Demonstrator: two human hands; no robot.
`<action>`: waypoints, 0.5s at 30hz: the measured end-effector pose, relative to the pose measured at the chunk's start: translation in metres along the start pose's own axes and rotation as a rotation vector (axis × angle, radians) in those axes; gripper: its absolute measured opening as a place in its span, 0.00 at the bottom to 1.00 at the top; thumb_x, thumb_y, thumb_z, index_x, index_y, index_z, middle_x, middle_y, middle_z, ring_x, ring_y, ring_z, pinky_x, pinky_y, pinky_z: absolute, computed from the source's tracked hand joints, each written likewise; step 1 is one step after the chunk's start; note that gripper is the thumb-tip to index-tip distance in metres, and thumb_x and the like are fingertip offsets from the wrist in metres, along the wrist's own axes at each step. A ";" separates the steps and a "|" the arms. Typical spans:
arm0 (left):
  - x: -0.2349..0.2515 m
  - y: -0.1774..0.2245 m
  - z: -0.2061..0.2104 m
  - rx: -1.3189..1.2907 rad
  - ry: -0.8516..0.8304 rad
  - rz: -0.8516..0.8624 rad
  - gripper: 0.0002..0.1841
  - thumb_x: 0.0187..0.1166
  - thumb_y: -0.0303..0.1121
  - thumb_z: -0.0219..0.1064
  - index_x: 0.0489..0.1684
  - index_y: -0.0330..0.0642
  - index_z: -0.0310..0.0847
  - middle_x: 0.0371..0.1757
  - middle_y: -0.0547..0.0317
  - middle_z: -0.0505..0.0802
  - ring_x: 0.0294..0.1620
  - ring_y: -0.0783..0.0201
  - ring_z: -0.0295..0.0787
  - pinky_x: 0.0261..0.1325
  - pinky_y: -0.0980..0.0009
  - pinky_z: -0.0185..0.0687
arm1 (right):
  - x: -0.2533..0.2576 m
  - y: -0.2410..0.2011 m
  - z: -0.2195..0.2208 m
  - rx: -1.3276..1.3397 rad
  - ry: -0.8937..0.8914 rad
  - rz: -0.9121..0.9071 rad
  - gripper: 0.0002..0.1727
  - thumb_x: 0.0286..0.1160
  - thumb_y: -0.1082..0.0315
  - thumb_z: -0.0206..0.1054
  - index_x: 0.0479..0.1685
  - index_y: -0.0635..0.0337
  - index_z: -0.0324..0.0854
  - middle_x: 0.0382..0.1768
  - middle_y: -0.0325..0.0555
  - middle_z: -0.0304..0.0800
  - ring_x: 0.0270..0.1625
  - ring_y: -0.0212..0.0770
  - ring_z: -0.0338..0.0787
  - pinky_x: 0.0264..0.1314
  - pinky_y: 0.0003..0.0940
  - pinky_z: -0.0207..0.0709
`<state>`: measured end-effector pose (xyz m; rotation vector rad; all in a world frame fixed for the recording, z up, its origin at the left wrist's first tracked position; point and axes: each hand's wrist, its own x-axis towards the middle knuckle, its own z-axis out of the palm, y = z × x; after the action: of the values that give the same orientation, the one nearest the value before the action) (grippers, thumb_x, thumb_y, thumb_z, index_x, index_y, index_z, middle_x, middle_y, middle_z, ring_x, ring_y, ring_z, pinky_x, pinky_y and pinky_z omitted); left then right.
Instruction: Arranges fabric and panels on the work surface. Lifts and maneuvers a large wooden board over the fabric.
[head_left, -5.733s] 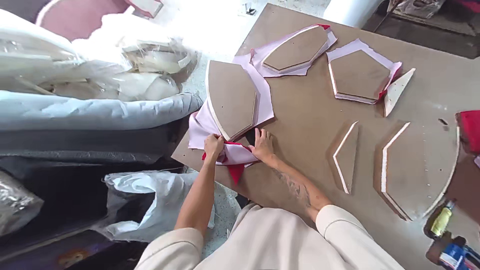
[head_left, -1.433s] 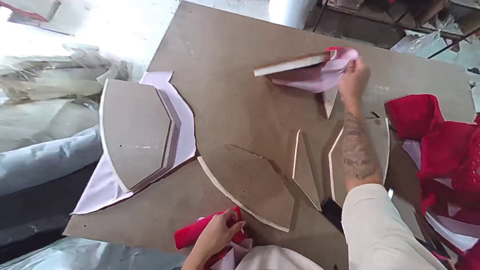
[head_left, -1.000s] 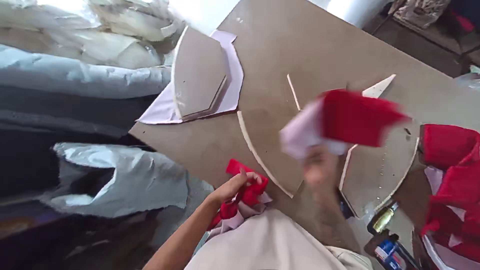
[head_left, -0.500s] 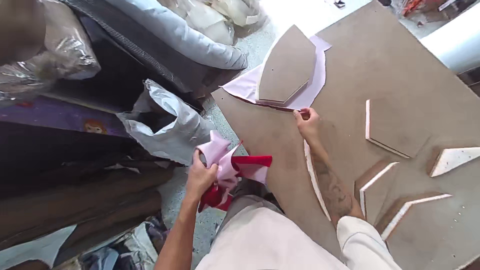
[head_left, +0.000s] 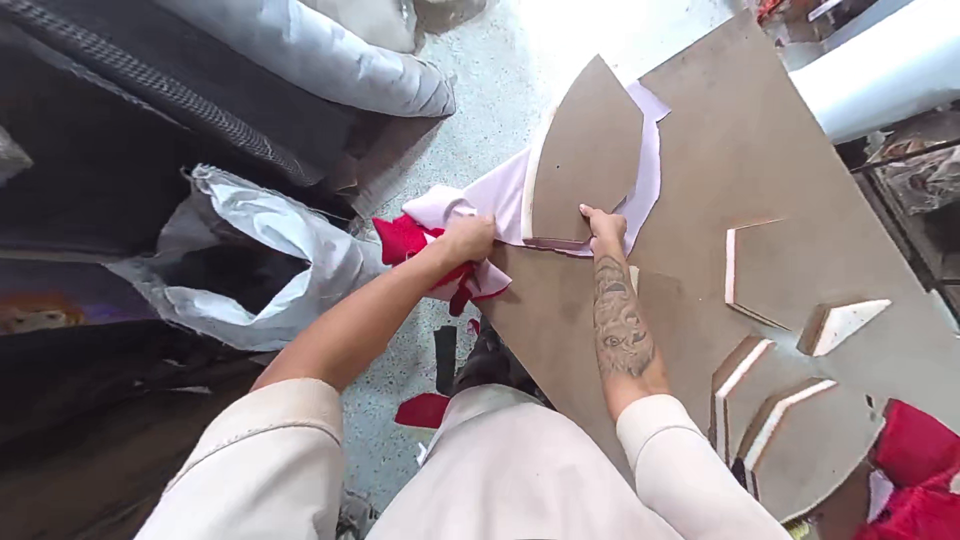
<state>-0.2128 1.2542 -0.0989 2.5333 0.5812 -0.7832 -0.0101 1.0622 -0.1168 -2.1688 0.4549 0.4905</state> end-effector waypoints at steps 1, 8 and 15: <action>-0.004 -0.004 0.002 0.006 -0.004 0.019 0.22 0.71 0.29 0.70 0.64 0.29 0.77 0.54 0.28 0.89 0.56 0.27 0.87 0.52 0.26 0.79 | 0.001 -0.003 0.000 0.076 -0.010 0.022 0.48 0.35 0.55 0.95 0.62 0.70 0.78 0.58 0.65 0.86 0.61 0.59 0.86 0.59 0.59 0.83; -0.007 -0.025 0.009 -0.188 0.080 0.024 0.32 0.88 0.60 0.49 0.76 0.43 0.73 0.56 0.32 0.91 0.60 0.29 0.88 0.59 0.27 0.79 | -0.002 -0.020 -0.002 0.595 -0.312 0.001 0.38 0.57 0.71 0.86 0.69 0.68 0.72 0.53 0.60 0.90 0.51 0.52 0.93 0.52 0.49 0.90; 0.011 -0.004 0.005 -0.073 0.091 -0.018 0.42 0.81 0.58 0.63 0.94 0.54 0.52 0.49 0.30 0.92 0.52 0.26 0.89 0.52 0.27 0.80 | -0.008 0.035 -0.022 0.841 -0.397 -0.066 0.37 0.68 0.86 0.70 0.80 0.61 0.65 0.63 0.57 0.86 0.60 0.50 0.91 0.62 0.52 0.88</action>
<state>-0.2087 1.2581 -0.1110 2.5100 0.6506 -0.6435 -0.0296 1.0255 -0.1230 -1.2386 0.2889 0.5506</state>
